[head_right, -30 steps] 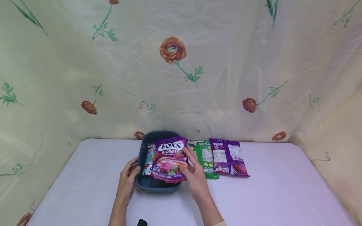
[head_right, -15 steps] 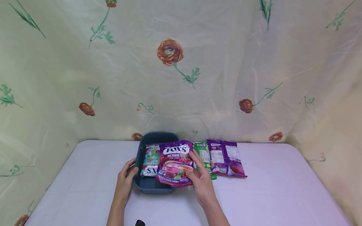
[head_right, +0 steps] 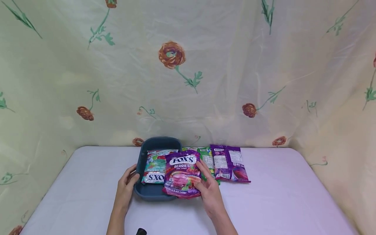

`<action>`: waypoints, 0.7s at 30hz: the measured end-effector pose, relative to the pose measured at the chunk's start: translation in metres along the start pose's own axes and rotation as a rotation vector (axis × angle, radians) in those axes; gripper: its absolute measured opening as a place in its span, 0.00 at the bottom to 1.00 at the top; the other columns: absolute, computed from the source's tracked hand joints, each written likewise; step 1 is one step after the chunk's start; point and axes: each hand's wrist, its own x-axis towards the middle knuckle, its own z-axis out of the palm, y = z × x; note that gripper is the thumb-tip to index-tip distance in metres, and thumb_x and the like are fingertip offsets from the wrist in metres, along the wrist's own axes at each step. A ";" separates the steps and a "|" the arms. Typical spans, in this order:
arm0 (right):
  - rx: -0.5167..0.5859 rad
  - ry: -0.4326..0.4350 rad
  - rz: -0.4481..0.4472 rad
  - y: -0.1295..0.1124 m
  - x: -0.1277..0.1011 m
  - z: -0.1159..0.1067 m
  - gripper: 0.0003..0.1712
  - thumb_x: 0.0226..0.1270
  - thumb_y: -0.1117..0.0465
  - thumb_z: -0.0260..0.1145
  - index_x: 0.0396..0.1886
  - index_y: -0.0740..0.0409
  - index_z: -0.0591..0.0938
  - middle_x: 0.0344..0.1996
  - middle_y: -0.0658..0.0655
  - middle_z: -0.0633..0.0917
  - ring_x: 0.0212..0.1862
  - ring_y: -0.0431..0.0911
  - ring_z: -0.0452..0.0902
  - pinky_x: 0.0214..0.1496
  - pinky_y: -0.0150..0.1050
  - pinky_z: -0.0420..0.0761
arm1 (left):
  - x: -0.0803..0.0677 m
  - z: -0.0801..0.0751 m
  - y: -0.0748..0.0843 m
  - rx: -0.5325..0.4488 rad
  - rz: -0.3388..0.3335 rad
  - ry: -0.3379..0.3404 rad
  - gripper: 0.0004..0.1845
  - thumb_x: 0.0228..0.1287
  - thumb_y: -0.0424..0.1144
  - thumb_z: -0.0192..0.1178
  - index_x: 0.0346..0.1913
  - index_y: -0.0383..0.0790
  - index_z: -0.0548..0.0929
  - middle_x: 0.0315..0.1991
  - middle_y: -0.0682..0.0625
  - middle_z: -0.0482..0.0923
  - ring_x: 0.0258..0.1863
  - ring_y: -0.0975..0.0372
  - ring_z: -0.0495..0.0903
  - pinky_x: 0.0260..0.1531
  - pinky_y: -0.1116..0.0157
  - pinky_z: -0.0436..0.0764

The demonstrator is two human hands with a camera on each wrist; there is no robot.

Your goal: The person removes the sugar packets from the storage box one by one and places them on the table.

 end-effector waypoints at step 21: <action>-0.014 0.030 0.006 0.001 -0.010 -0.014 0.36 0.65 0.75 0.48 0.72 0.47 0.61 0.76 0.44 0.44 0.76 0.46 0.38 0.56 0.25 0.74 | 0.001 0.001 0.000 0.005 -0.005 -0.003 0.22 0.69 0.42 0.52 0.64 0.46 0.71 0.65 0.44 0.68 0.64 0.52 0.69 0.66 0.50 0.66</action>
